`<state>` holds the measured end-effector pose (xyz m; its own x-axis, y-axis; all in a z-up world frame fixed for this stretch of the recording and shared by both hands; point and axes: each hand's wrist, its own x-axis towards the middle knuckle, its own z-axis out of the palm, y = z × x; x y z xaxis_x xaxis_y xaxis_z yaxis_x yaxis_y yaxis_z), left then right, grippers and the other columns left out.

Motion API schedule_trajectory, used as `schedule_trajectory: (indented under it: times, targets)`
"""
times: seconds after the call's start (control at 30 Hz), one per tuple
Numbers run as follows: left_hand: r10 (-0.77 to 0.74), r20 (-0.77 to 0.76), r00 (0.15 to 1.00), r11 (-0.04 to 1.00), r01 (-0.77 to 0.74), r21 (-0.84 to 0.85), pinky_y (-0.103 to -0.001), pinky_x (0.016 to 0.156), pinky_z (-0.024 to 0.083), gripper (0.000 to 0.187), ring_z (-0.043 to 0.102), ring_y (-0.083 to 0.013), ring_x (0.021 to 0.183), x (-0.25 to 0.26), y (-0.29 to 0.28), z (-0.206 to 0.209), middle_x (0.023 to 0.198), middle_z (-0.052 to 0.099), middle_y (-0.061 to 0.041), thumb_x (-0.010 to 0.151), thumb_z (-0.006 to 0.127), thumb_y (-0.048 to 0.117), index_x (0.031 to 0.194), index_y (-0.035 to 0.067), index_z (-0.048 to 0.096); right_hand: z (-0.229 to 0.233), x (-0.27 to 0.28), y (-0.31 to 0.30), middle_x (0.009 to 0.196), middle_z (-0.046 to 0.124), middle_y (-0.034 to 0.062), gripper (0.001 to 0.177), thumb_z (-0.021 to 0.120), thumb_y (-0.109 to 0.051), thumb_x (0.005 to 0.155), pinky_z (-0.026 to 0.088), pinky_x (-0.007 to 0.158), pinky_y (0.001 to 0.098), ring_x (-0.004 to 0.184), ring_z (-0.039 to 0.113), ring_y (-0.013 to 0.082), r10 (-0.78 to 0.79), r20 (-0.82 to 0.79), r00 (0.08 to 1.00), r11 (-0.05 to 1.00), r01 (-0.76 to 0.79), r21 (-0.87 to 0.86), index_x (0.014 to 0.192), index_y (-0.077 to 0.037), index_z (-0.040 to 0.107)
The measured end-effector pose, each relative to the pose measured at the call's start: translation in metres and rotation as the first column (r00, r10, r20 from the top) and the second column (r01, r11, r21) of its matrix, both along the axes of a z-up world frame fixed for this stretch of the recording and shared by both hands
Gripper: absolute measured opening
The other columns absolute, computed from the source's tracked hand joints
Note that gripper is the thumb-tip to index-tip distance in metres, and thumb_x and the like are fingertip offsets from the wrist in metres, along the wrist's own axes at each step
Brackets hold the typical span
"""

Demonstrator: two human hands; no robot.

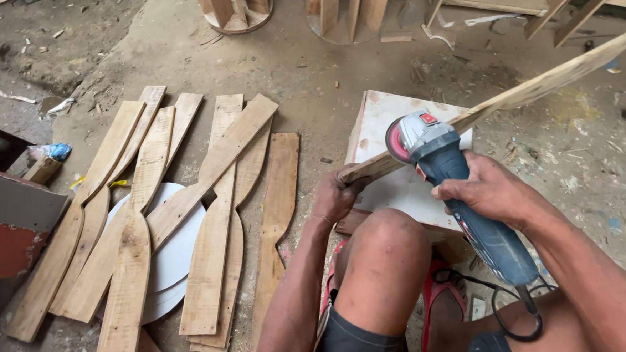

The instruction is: The person uses an angle grinder to sand the edges and surfaces of a long, curved wooden piece. They hold the wood with one hand and the tool with the other, moving the grinder along the wood's length while seated on the floor.

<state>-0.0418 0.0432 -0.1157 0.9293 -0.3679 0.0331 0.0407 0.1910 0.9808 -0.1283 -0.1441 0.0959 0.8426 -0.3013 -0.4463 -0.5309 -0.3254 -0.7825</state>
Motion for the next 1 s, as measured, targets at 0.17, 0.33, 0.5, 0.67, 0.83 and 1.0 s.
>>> schedule_trajectory:
  times: [0.17, 0.33, 0.5, 0.67, 0.83, 1.0]
  targets:
    - [0.004, 0.080, 0.997, 0.998, -0.009, 0.056, -0.025, 0.053, 0.049, 0.013, 0.059, -0.0121, 0.052, -0.001, 0.002, 0.013, 0.056, 0.062, -0.008, 0.087, 0.079, 0.010, 0.099, 0.012, 0.077, 0.019, 0.001, 0.023, 0.056, 0.065, 0.0271, 0.030, 0.077, -0.004, 0.068, 0.054, 0.039, 0.0418, 0.046, 0.066, 0.0315, 0.082, -0.057, 0.995, 0.996, -0.084, -0.029, 0.093, 0.004, 0.062]
    - [-0.077, 0.179, 0.981, 0.990, 0.054, 0.131, -0.024, 0.060, 0.041, 0.004, 0.047, -0.0057, 0.065, 0.002, 0.002, -0.007, 0.072, 0.059, 0.009, 0.096, 0.073, 0.018, 0.099, 0.018, 0.075, 0.029, 0.004, 0.038, 0.085, 0.069, 0.0147, 0.046, 0.067, -0.010, 0.073, 0.047, 0.054, 0.0397, 0.065, 0.057, 0.0258, 0.227, -0.213, 0.950, 0.973, -0.229, 0.014, 0.119, -0.010, 0.075]
    - [-0.033, 0.414, 0.910, 0.985, -0.040, 0.167, -0.028, 0.054, 0.034, 0.028, 0.039, -0.0063, 0.061, 0.002, 0.003, -0.006, 0.061, 0.046, 0.009, 0.099, 0.066, 0.022, 0.073, 0.016, 0.063, 0.045, 0.008, 0.060, 0.086, 0.069, 0.0119, 0.051, 0.067, -0.015, 0.073, 0.047, 0.054, 0.0389, 0.064, 0.056, 0.0237, 0.285, -0.282, 0.916, 0.943, -0.321, -0.088, 0.124, -0.018, 0.072]
    - [-0.019, 0.421, 0.907, 0.975, -0.076, 0.208, -0.030, 0.055, 0.031, 0.035, 0.032, -0.0096, 0.063, 0.001, 0.004, 0.000, 0.061, 0.038, 0.007, 0.096, 0.066, 0.019, 0.065, 0.015, 0.050, 0.039, 0.011, 0.057, 0.098, 0.073, 0.0066, 0.053, 0.068, -0.017, 0.069, 0.050, 0.067, 0.0356, 0.080, 0.063, 0.0189, 0.327, -0.280, 0.902, 0.916, -0.375, -0.139, 0.122, -0.018, 0.073]
    - [-0.009, 0.385, 0.923, 0.991, -0.044, 0.128, -0.026, 0.049, 0.034, 0.022, 0.043, -0.0061, 0.052, -0.001, 0.003, -0.007, 0.059, 0.053, 0.009, 0.099, 0.068, 0.020, 0.077, 0.017, 0.069, 0.029, 0.006, 0.044, 0.106, 0.075, 0.0026, 0.052, 0.068, -0.016, 0.068, 0.050, 0.076, 0.0325, 0.091, 0.065, 0.0166, 0.329, -0.225, 0.917, 0.929, -0.357, -0.097, 0.120, -0.017, 0.077]
    - [-0.070, 0.244, 0.967, 0.979, 0.020, 0.201, -0.027, 0.061, 0.047, 0.015, 0.058, -0.0072, 0.073, 0.003, 0.003, -0.010, 0.087, 0.073, 0.006, 0.097, 0.069, 0.012, 0.110, 0.017, 0.075, 0.035, 0.000, 0.017, 0.086, 0.062, 0.0249, 0.039, 0.070, -0.004, 0.087, 0.048, 0.050, 0.0486, 0.061, 0.055, 0.0374, 0.078, -0.301, 0.950, 0.996, -0.084, -0.006, 0.124, -0.007, 0.057]
